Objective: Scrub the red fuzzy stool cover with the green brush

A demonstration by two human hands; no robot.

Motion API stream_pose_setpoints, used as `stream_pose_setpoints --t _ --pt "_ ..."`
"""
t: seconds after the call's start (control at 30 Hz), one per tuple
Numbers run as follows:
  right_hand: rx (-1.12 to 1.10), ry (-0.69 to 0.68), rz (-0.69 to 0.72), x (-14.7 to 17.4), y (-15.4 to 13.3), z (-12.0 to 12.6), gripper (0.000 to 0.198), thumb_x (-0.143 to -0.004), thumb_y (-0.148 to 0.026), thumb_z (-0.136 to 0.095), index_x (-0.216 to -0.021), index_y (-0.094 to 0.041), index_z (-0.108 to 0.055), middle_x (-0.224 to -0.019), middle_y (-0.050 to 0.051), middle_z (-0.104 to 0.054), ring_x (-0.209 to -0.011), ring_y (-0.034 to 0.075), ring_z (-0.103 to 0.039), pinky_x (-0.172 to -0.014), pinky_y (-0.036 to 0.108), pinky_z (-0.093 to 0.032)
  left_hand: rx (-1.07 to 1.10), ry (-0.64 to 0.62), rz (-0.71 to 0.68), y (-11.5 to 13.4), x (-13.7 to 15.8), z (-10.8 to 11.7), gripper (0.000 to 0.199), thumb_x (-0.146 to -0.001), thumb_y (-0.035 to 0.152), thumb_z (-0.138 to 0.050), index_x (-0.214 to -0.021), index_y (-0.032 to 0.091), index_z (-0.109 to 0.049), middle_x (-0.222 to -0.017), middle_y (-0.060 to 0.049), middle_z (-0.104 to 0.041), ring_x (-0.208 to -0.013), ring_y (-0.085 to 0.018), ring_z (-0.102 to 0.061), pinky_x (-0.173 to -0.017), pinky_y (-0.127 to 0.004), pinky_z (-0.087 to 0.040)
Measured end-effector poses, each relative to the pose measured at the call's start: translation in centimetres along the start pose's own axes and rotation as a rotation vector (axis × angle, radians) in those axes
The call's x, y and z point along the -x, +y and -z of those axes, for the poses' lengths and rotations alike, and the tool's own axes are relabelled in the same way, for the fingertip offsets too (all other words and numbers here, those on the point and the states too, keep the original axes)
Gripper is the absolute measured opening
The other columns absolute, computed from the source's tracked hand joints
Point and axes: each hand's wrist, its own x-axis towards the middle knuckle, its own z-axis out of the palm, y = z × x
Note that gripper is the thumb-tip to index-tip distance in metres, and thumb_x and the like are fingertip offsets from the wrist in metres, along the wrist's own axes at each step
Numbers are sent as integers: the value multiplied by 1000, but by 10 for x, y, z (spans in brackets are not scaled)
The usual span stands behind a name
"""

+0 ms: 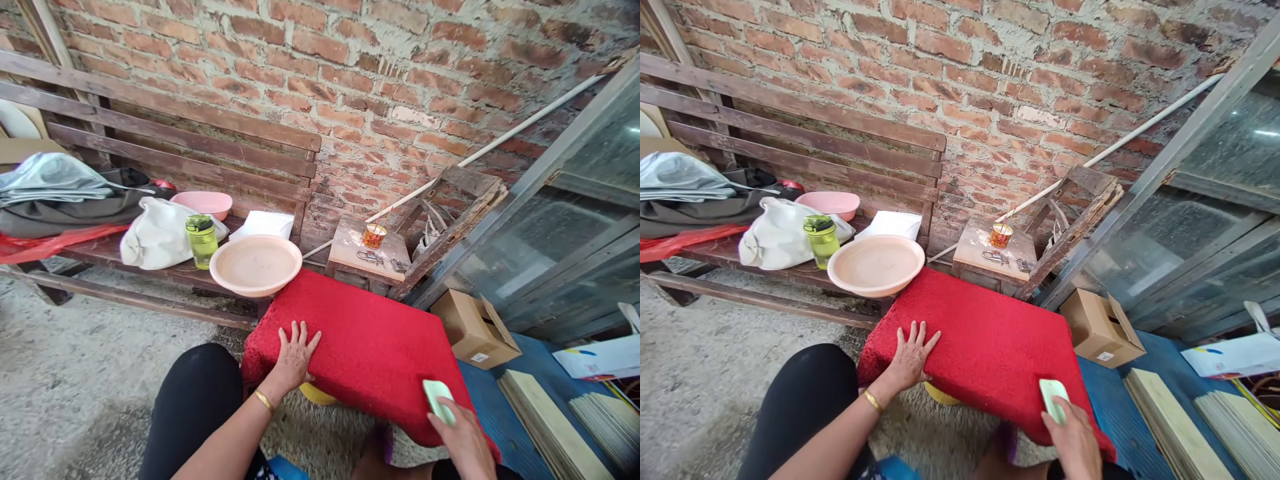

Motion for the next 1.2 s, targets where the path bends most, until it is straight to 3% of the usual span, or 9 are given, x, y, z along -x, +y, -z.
stream_pose_setpoints --t 0.13,0.37,0.47,0.57,0.77,0.87,1.0,1.1,1.2 --pt "70 85 -45 3 10 18 47 -71 -61 -45 -94 -28 -69 -77 16 -66 -94 44 -63 -86 58 -50 12 -20 1 0 0 2 118 -57 74 -77 -155 31 -28 -158 -25 -28 -142 -54 -22 -105 -77 -13" --pt "-23 -62 309 8 -131 -32 40 -83 -46 -50 -113 -29 -70 -131 8 -59 -112 27 -61 -98 39 -48 6 -58 10 -2 0 3 119 -58 76 -74 -156 33 -23 -160 -22 -26 -144 -52 -18 -107 -76 -10" --pt "-20 -177 391 9 -157 -49 38 -78 -35 -55 -113 -33 -71 -136 5 -58 -114 27 -61 -99 39 -46 16 -80 12 -3 -1 4 119 -58 77 -73 -156 34 -21 -160 -22 -25 -145 -52 -17 -107 -76 -10" --pt "-10 -177 341 2 -129 -45 39 -78 -36 -53 -112 -27 -71 -129 9 -62 -110 27 -63 -98 39 -48 18 -69 11 -3 -1 5 119 -58 77 -74 -156 33 -22 -160 -22 -26 -144 -52 -18 -107 -76 -12" --pt "59 -11 -91 -18 2 1 59 -75 -64 -44 -107 -21 -70 -88 14 -69 -95 34 -64 -91 49 -51 20 -44 4 -1 1 8 116 -60 74 -75 -156 32 -25 -159 -23 -27 -143 -53 -20 -107 -77 -11" --pt "61 43 -185 -20 15 6 62 -70 -66 -46 -105 -21 -70 -80 14 -66 -96 39 -62 -89 54 -51 19 -44 3 -1 2 9 115 -60 73 -76 -156 32 -26 -159 -23 -27 -143 -53 -20 -107 -77 -11" --pt "-124 33 37 -7 -54 -23 50 -66 -46 -51 -105 -22 -70 -100 11 -65 -100 30 -63 -95 44 -50 12 -42 4 -2 2 6 115 -60 75 -74 -156 32 -25 -159 -23 -27 -143 -53 -21 -107 -77 -11" --pt "-259 -106 265 5 -125 -49 47 -68 -36 -52 -109 -22 -71 -113 10 -62 -107 25 -61 -98 36 -48 2 -40 4 -3 1 5 117 -60 76 -73 -156 32 -24 -159 -23 -26 -144 -52 -20 -107 -76 -11" --pt "-289 -218 341 8 -160 -60 45 -66 -33 -56 -108 -26 -72 -117 7 -63 -110 23 -60 -99 32 -46 8 -70 5 -3 0 9 117 -59 77 -73 -156 33 -23 -160 -23 -26 -144 -52 -19 -107 -76 -13"
